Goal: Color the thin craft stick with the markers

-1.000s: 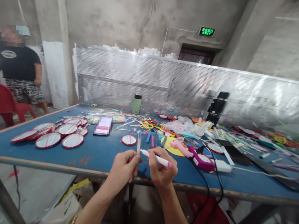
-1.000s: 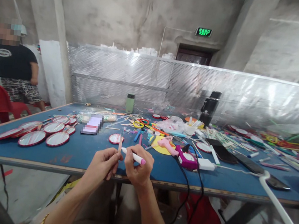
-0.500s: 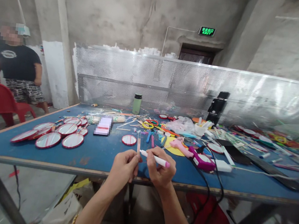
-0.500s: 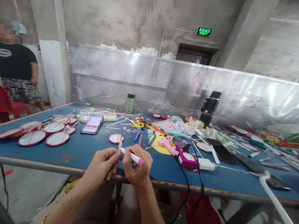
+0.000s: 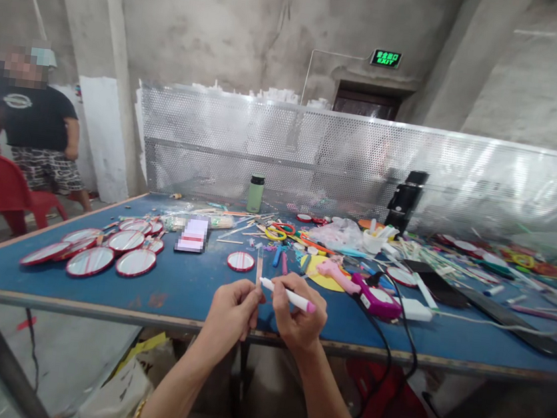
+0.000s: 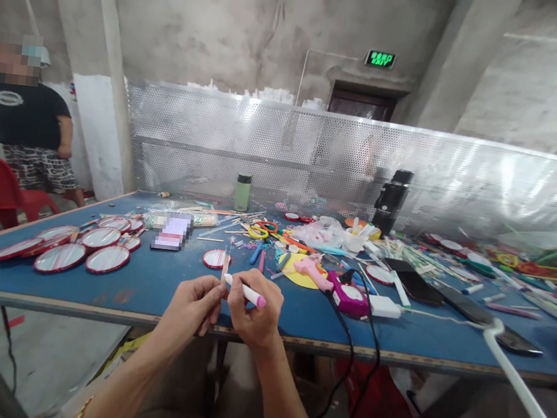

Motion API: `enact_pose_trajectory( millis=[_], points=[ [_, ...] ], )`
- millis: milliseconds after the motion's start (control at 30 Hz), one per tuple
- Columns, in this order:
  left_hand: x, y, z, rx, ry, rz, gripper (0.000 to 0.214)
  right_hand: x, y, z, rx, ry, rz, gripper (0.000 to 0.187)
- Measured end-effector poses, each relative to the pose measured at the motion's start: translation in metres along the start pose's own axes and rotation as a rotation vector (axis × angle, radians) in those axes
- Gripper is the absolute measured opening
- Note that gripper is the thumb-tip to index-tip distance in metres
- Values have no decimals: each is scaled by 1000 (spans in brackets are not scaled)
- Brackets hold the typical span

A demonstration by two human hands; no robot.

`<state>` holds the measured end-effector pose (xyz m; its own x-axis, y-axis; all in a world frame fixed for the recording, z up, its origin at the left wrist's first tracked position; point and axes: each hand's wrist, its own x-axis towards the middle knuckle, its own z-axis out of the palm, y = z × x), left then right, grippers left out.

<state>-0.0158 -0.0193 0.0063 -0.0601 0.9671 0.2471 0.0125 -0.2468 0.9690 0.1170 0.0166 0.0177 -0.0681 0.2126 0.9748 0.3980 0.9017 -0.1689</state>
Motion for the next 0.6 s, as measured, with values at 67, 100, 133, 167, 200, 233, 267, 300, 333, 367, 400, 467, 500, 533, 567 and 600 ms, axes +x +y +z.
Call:
enact_pose_trajectory(
  millis=[67, 100, 133, 167, 200, 233, 267, 300, 333, 367, 400, 467, 500, 533, 567, 600],
  points=[
    [0, 0, 0, 3, 2, 1, 37, 0, 0, 0, -14, 18, 14, 19],
    [0, 0, 0, 5, 3, 2, 37, 0, -1, 0, -14, 26, 26, 19],
    [0, 0, 0, 7, 3, 2, 36, 0, -1, 0, -8, 30, 35, 19],
    [0, 0, 0, 8, 3, 4, 36, 0, -1, 0, 2, 26, 39, 19],
    [0, 0, 0, 10, 2, 5, 36, 0, -1, 0, 15, 16, 35, 19],
    [1, -1, 0, 13, 0, 7, 36, 0, -2, 0, 25, 4, 26, 19],
    [1, -1, 0, 14, 0, 7, 36, 0, -1, 0, 30, -8, 17, 19],
    [0, 0, 0, 14, -1, 8, 36, 0, -1, 0, 31, -17, 11, 19],
    [0, 0, 0, 14, -1, 9, 36, 0, -1, 0, 27, -17, 11, 19],
    [0, 0, 0, 14, 0, 12, 36, 0, 0, 0, 24, -10, 18, 19],
    [0, 0, 0, 15, 0, 14, 35, -1, 0, 0, 24, 1, 28, 18],
    [0, 0, 0, 14, 2, 17, 35, -1, 1, 0, 26, 15, 44, 19],
    [0, 0, 0, 13, 2, 16, 35, -1, 1, 0, 28, 9, 45, 19],
    [0, 0, 0, 10, 3, 14, 36, -2, 1, -1, 28, -5, 43, 19],
    [0, 0, 0, 7, 4, 15, 36, -2, 1, -1, 26, -20, 37, 19],
    [-1, 0, 0, 5, 4, 15, 36, -2, 1, -1, 23, -29, 32, 19]
  ],
)
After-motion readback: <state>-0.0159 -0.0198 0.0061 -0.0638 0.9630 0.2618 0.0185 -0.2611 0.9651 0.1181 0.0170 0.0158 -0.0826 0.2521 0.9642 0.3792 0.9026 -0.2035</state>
